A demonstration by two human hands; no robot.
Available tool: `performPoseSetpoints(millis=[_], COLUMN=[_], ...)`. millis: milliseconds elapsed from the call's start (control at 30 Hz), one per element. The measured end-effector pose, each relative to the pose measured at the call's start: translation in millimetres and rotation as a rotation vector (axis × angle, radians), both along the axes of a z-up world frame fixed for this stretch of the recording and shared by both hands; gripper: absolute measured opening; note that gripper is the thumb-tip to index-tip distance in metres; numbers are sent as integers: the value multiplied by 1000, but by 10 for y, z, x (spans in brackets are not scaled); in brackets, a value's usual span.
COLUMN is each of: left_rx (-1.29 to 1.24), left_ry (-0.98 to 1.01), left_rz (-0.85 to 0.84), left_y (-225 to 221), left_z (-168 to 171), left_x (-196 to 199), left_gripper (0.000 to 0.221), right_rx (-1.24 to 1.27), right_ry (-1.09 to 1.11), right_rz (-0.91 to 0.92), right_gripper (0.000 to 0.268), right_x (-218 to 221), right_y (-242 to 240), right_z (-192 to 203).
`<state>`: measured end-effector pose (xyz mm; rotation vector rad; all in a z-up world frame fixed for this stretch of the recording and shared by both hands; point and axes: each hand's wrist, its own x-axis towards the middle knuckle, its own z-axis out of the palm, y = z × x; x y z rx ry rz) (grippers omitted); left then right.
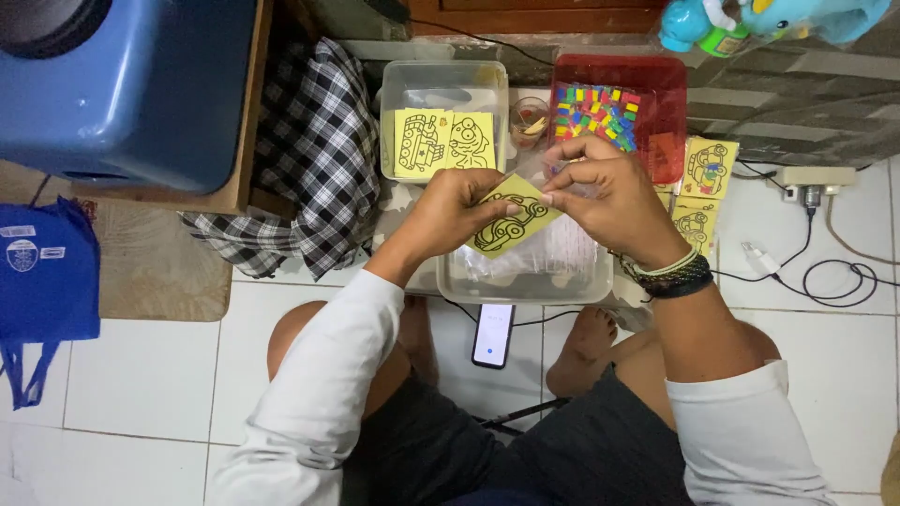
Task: Packing sand art cards and colored sand packets into plastic bags to create kits.
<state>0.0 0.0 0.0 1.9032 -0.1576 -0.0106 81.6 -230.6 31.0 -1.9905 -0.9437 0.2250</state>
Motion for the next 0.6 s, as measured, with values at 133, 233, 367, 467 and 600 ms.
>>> performPoseSetpoints(millis=[133,233,367,467,600], left_rx=[-21,-7,-33,-114,-251], left_ry=[20,13,18,8,46], left_rz=[7,11,41,75,94], left_y=[-36,-31,-19,-7,19], left_z=[-97,-68,-28,-3,-7], left_x=[10,12,18,36,61], left_gripper=[15,15,14,13,12], right_rx=[-13,-26,29,116,120], right_ry=[-54,-74,59,152,146], right_rz=[3,17,-4,-31,-16], right_gripper=[10,8,4,12,19], right_x=[-10,-26,-29,-39,-62], right_y=[28,73,72,58,27], right_z=[-115,-160,-137,8,54])
